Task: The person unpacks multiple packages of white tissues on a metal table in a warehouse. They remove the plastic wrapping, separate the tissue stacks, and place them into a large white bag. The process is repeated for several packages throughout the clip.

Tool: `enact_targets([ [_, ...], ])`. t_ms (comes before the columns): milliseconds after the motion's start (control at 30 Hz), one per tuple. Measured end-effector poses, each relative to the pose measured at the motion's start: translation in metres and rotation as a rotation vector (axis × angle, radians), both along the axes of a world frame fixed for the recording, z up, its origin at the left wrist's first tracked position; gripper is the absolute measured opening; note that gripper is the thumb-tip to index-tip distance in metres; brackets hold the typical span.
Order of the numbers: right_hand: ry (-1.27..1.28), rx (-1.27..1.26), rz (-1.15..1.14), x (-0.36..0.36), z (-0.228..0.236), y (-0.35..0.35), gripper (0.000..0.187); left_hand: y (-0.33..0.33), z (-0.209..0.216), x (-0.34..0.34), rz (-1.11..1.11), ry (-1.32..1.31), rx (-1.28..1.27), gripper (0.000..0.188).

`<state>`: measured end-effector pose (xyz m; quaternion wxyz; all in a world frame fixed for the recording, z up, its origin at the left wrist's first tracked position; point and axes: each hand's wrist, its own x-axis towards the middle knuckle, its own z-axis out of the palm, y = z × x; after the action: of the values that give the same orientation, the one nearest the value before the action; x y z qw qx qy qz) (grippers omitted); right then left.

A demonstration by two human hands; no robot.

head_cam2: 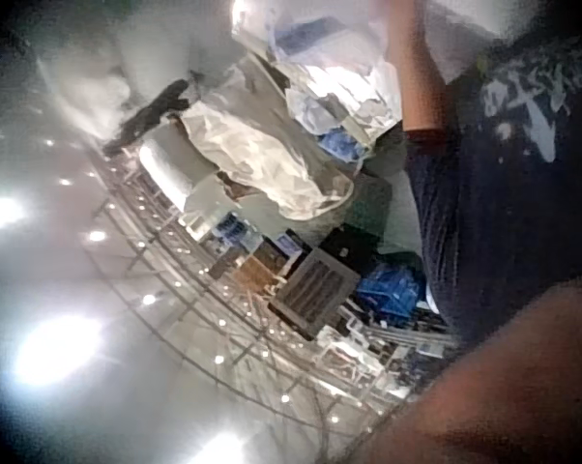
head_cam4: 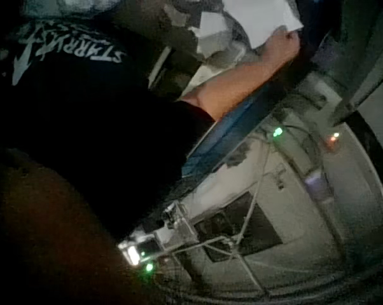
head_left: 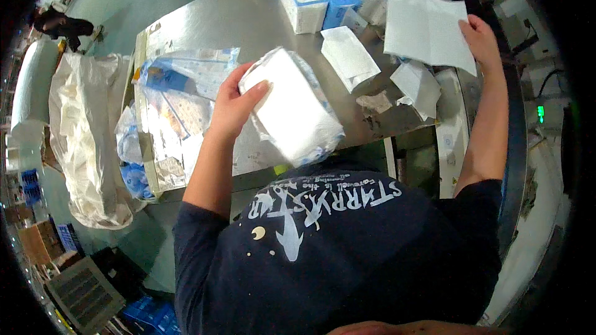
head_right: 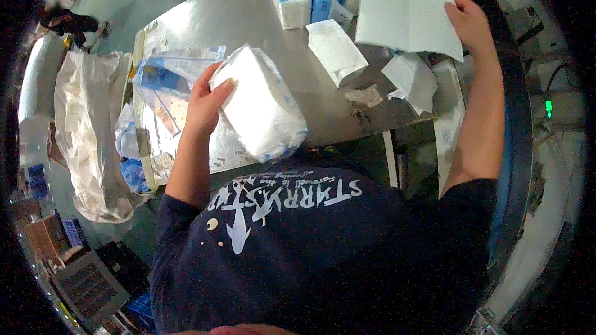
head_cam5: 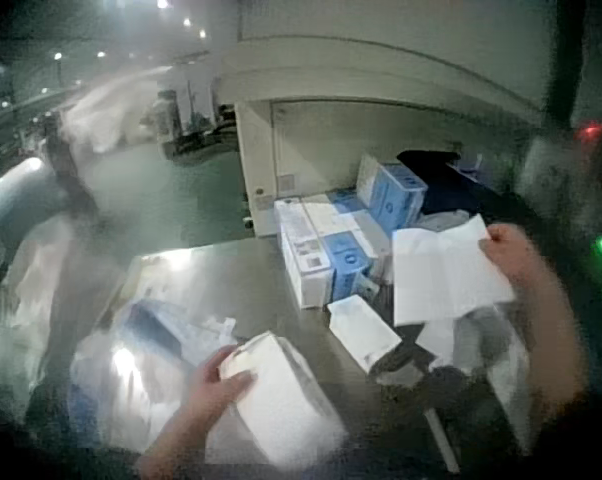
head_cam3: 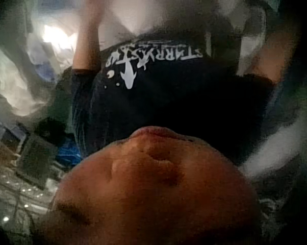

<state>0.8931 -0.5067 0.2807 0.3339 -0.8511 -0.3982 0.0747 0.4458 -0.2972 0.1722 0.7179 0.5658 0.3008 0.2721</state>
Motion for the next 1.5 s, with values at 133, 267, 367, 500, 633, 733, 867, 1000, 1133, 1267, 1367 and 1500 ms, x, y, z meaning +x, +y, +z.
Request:
enact_targets([
  [133, -0.434, -0.466, -0.213, 0.022, -0.06, -0.014, 0.027, -0.001, -0.003, 0.002, 0.119, 0.001, -0.049, 0.043],
  [267, 0.081, 0.129, 0.12, -0.054, -0.074, 0.001, 0.04, 0.001, -0.004, 0.013, 0.242, -0.06, -0.112, 0.033],
  [367, -0.23, 0.199, 0.771, -0.21, -0.021, 0.016, 0.044, -0.003, 0.01, 0.026, 0.263, -0.051, -0.12, 0.031],
  [500, -0.241, -0.024, 0.918, -0.287, -0.005, 0.042, 0.064, -0.002, -0.007, 0.041, 0.2, 0.085, 0.133, 0.031],
  [633, -0.323, -0.126, 0.757, -0.275, -0.042, 0.04, 0.067, 0.013, -0.038, 0.036, -0.077, 0.083, 0.311, 0.046],
  [733, -0.348, -0.177, 0.733, -0.269, -0.051, 0.035, 0.064, 0.032, -0.081, 0.016, -0.311, -0.016, 0.23, 0.066],
  [867, -0.204, -0.204, 0.68, -0.24, -0.064, 0.051, 0.073, 0.038, -0.166, 0.014, -0.497, 0.159, 0.125, 0.072],
  [1000, -0.066, -0.096, 0.614, -0.213, -0.076, 0.069, 0.071, 0.011, -0.17, 0.004, -0.477, 0.038, -0.03, 0.072],
  [1133, -0.123, -0.025, 0.62, -0.226, -0.084, 0.08, 0.066, -0.005, -0.156, -0.026, -0.46, 0.145, -0.09, 0.07],
  [1267, -0.117, -0.045, 0.575, -0.267, -0.085, 0.117, 0.059, -0.018, -0.164, -0.067, -0.311, 0.107, -0.244, 0.054],
  [1367, -0.029, -0.072, 0.558, -0.27, -0.094, 0.144, 0.055, -0.025, -0.135, -0.083, -0.129, 0.155, -0.36, 0.065],
  [1500, 0.291, -0.138, 0.481, -0.215, -0.164, 0.174, 0.06, -0.032, -0.136, -0.105, -0.062, 0.33, -0.217, 0.078],
])
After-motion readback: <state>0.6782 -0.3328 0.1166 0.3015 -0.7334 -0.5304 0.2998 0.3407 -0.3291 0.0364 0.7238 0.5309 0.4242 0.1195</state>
